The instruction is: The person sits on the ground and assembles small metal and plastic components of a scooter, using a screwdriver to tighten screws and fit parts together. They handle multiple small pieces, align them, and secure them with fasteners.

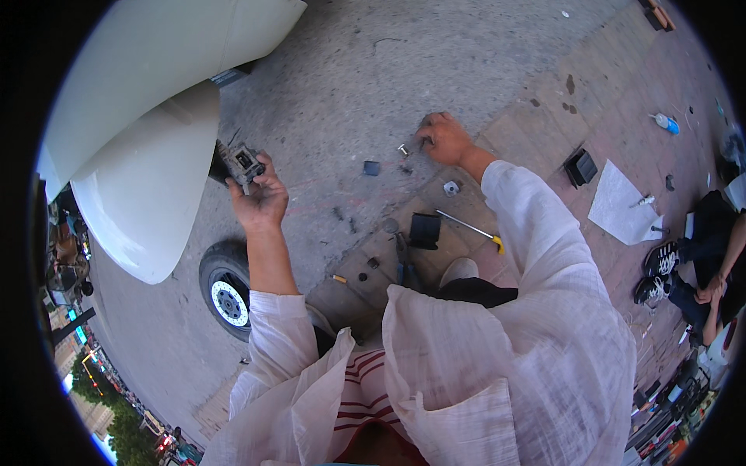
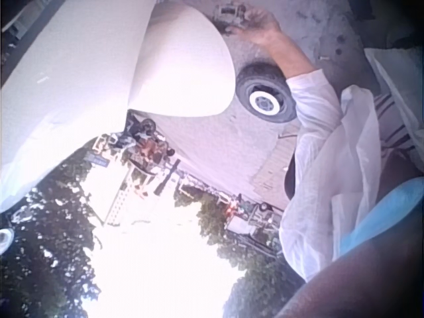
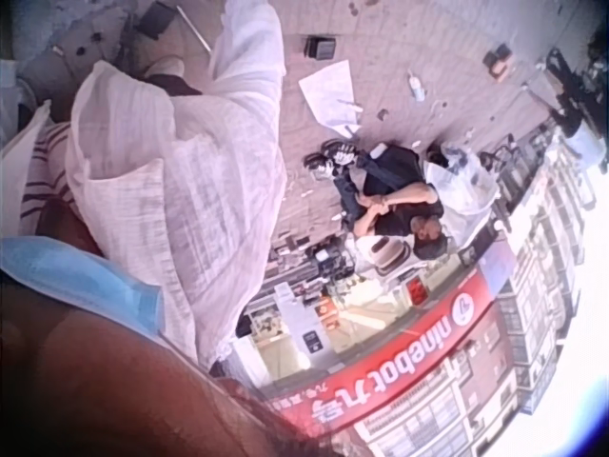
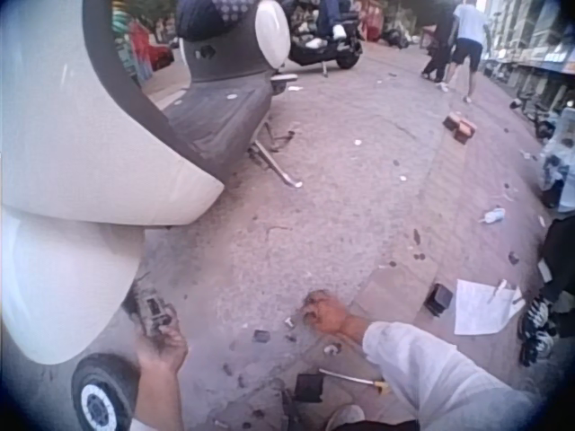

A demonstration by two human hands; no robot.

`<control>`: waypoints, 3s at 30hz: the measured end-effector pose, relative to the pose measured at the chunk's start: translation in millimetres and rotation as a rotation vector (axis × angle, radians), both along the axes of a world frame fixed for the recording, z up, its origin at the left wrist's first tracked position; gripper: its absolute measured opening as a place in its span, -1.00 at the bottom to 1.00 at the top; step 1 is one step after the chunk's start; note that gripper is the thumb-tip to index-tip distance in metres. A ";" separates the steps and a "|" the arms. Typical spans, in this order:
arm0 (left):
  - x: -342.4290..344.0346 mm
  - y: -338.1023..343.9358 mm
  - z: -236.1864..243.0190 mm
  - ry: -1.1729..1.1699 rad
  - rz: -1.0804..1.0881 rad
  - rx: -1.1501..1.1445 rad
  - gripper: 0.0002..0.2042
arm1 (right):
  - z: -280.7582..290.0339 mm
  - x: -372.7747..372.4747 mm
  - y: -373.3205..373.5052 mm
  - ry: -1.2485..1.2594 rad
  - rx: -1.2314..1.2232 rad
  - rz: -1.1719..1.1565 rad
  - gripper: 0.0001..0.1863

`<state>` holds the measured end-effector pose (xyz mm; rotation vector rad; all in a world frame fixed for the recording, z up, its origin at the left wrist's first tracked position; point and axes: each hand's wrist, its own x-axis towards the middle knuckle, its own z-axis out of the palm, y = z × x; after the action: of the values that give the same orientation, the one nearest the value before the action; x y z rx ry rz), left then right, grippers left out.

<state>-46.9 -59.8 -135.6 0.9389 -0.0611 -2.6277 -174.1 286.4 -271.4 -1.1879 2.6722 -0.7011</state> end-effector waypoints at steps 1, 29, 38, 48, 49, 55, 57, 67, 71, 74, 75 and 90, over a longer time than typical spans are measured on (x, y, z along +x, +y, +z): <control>4.1 -4.0 -2.7 0.022 0.007 -0.019 -0.40 | 13.6 6.5 -9.7 -0.056 -0.016 -0.082 -0.75; -10.2 15.8 -5.1 -0.061 0.081 -0.127 -0.50 | 176.2 34.5 -240.7 -0.979 -0.875 -0.348 -0.74; -14.5 23.5 3.4 -0.075 0.069 -0.152 -0.51 | 175.2 42.0 -245.3 -0.742 -0.794 -0.337 -0.72; -14.4 22.6 6.5 -0.109 0.100 -0.147 -0.51 | 179.6 33.9 -247.6 -0.662 -0.661 -0.313 -0.79; -14.4 22.5 7.2 -0.099 0.104 -0.140 -0.51 | 180.1 32.6 -247.3 -0.663 -0.650 -0.296 -0.78; -10.5 17.6 1.9 -0.056 0.093 -0.103 -0.53 | 183.6 24.4 -247.3 -0.628 -0.554 -0.230 -0.79; -10.1 17.4 1.5 -0.063 0.097 -0.102 -0.53 | 185.0 25.2 -247.8 -0.593 -0.553 -0.216 -0.79; -11.4 18.9 0.3 -0.096 0.102 -0.138 -0.51 | 194.7 29.2 -251.0 -0.616 -0.508 -0.229 -0.79; -11.9 14.7 -2.7 -0.041 0.095 -0.094 -0.47 | 189.9 27.1 -248.5 -0.833 -0.597 -0.201 -0.78; -9.3 7.5 -10.0 0.027 0.062 -0.101 -0.42 | 183.6 19.6 -245.6 -1.050 -0.675 -0.165 -0.74; -9.8 8.1 -7.7 0.046 0.045 -0.114 -0.41 | 183.0 18.1 -244.0 -1.103 -0.693 -0.154 -0.72; -5.3 5.8 -1.6 -0.062 -0.009 -0.133 -0.44 | 193.3 6.2 -238.5 -0.772 -0.327 -0.097 -0.40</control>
<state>-52.1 -54.0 -137.2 0.9761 -0.2528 -2.5662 -167.9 47.9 -78.1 -0.6347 2.0116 -1.3240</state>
